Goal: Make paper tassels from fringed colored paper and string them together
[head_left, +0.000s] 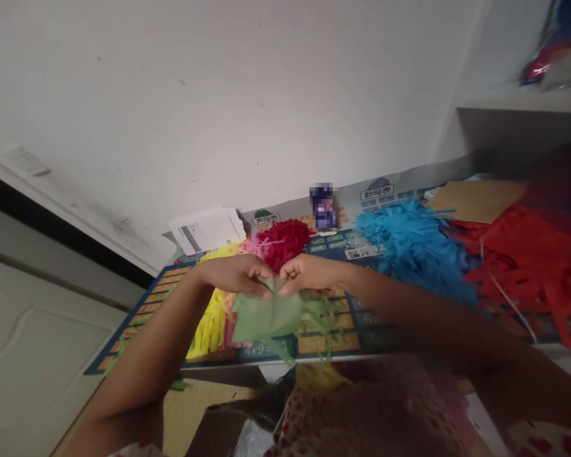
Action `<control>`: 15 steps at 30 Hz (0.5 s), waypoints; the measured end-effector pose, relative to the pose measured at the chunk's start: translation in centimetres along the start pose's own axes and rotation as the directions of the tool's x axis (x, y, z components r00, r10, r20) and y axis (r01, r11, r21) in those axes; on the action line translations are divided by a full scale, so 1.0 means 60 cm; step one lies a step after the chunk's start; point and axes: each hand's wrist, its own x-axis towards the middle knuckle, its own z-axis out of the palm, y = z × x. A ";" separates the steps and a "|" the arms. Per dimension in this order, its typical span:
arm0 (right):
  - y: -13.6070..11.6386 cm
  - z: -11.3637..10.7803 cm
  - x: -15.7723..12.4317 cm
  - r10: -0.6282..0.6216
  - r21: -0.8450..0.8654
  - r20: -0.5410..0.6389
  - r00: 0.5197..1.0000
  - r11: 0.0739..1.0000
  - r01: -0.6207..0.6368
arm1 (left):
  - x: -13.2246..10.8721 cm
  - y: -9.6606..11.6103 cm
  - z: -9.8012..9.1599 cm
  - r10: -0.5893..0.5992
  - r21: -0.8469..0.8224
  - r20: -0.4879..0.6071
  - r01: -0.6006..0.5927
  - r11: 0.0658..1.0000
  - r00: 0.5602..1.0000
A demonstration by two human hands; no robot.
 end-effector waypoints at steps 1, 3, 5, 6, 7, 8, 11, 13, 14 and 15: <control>0.008 0.000 0.003 0.020 -0.055 -0.080 0.997 0.998 -0.025 | -0.006 -0.015 0.003 -0.038 0.052 -0.061 0.041 0.998 0.997; 0.012 -0.005 0.001 -0.006 -0.206 -0.224 0.975 0.978 -0.041 | -0.016 -0.040 0.016 -0.104 0.182 -0.246 0.151 0.972 0.964; 0.000 -0.016 -0.008 -0.096 -0.419 -0.287 0.953 0.907 -0.035 | -0.022 -0.054 0.039 -0.118 0.321 -0.459 0.288 0.902 0.880; -0.012 -0.023 -0.015 -0.160 -0.548 -0.301 0.940 0.836 -0.033 | -0.021 -0.055 0.055 -0.100 0.368 -0.592 0.379 0.849 0.799; -0.027 -0.031 -0.023 -0.227 -0.674 -0.305 0.925 0.738 -0.041 | -0.016 -0.052 0.075 -0.050 0.383 -0.733 0.472 0.794 0.678; -0.043 -0.037 -0.031 -0.292 -0.785 -0.300 0.908 0.616 -0.061 | -0.008 -0.047 0.098 0.034 0.370 -0.847 0.542 0.755 0.530; -0.087 -0.045 -0.061 -0.394 -0.960 -0.249 0.885 0.224 -0.170 | 0.048 -0.022 0.177 0.316 0.435 -0.890 0.406 0.803 0.328; -0.104 -0.035 -0.084 -0.380 -0.980 -0.196 0.904 0.037 -0.197 | 0.106 -0.007 0.221 0.421 0.546 -0.695 0.047 0.837 0.584; -0.106 -0.025 -0.097 -0.367 -0.984 -0.142 0.919 -0.049 -0.172 | 0.137 -0.003 0.234 0.412 0.507 -0.634 -0.050 0.860 0.655; -0.105 -0.013 -0.111 -0.354 -0.985 -0.067 0.933 -0.127 -0.119 | 0.166 -0.001 0.239 0.389 0.446 -0.627 -0.099 0.890 0.675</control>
